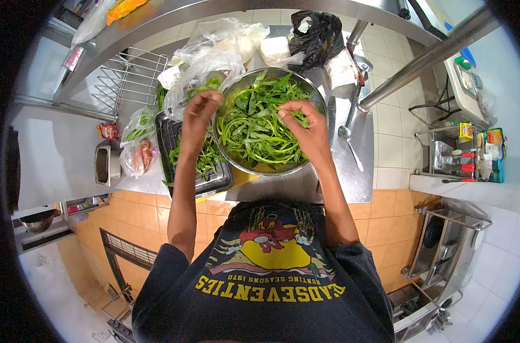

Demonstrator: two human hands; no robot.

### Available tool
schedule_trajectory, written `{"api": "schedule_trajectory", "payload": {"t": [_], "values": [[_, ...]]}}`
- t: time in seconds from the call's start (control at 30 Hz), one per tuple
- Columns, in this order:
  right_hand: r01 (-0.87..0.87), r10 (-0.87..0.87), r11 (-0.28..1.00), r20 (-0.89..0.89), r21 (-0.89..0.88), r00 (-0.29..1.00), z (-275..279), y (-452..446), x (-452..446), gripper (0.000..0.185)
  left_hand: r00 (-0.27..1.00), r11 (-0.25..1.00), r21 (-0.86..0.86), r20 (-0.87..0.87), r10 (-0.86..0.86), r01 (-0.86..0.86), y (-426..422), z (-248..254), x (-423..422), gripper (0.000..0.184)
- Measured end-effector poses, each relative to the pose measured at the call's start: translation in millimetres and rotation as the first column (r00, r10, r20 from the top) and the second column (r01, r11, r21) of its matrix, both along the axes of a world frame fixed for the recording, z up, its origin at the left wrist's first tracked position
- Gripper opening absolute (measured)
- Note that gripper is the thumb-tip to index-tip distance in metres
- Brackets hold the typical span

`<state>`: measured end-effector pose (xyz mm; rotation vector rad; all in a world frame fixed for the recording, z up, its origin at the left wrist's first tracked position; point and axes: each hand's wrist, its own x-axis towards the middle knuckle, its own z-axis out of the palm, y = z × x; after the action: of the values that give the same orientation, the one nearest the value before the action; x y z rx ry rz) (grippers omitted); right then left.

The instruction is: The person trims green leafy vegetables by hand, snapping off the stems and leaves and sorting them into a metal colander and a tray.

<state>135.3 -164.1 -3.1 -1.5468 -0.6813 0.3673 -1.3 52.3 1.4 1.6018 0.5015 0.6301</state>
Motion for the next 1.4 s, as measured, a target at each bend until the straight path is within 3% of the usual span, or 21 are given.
{"api": "schedule_trajectory", "payload": {"t": [0.13,0.27,0.37,0.47,0.5,0.6,0.73,0.87,0.97,1.07,1.17,1.2,1.3,1.4], "values": [[-0.019,0.018,1.0,-0.052,-0.018,0.998,-2,-3,1,0.012,0.986,0.94,0.307,-0.027,0.167,-0.151,47,5,2,0.021],[-0.012,0.011,0.999,-0.042,-0.033,0.999,-3,-2,2,0.013,0.966,0.854,0.494,-0.09,0.241,-0.167,81,-5,7,0.025],[-0.011,0.01,1.0,-0.041,-0.021,0.999,-3,-4,3,0.013,0.97,0.84,0.519,-0.073,0.232,-0.162,97,-15,7,0.022],[-0.017,0.017,1.0,-0.047,-0.003,0.999,-2,-6,4,0.014,0.99,0.942,0.313,-0.029,0.137,-0.121,112,-29,7,0.019],[-0.01,0.009,1.0,-0.06,-0.01,0.998,-3,-6,4,0.014,0.981,0.92,0.363,-0.066,0.184,-0.148,111,-30,6,0.019],[-0.001,-0.001,1.0,-0.092,-0.018,0.996,-2,-5,4,0.013,0.918,0.811,0.551,-0.19,0.348,-0.194,111,-35,6,0.017],[0.001,-0.004,0.999,-0.089,-0.034,0.996,-6,-6,6,0.013,0.938,0.734,0.674,-0.197,0.284,-0.081,117,-63,11,0.02],[-0.001,-0.003,0.999,-0.087,-0.05,0.996,-4,-4,4,0.013,0.875,0.591,0.807,-0.277,0.396,-0.012,113,-78,28,0.027],[-0.008,0.004,0.999,-0.085,-0.047,0.996,-3,-4,1,0.012,0.884,0.34,0.94,-0.179,0.432,0.024,122,-95,33,0.028],[-0.001,-0.001,0.999,-0.053,-0.039,0.999,-5,-5,3,0.012,0.831,0.411,0.911,-0.252,0.495,0.031,122,-85,35,0.024],[0.004,-0.006,0.999,-0.042,-0.05,0.999,-7,-8,4,0.012,0.856,0.722,0.69,-0.34,0.39,-0.055,127,-69,30,0.021],[-0.001,-0.002,0.998,-0.043,-0.055,0.999,-7,-8,5,0.012,0.862,0.882,0.468,-0.421,0.281,-0.059,116,-40,25,0.021],[-0.002,-0.003,0.997,-0.064,-0.075,0.998,-6,-6,5,0.012,0.99,0.981,0.138,-0.028,0.14,-0.135,122,-37,8,0.025],[-0.014,0.011,0.999,-0.063,-0.049,0.998,-9,-3,5,0.012,0.987,0.98,-0.115,-0.04,0.158,-0.162,117,-19,-11,0.022]]}}
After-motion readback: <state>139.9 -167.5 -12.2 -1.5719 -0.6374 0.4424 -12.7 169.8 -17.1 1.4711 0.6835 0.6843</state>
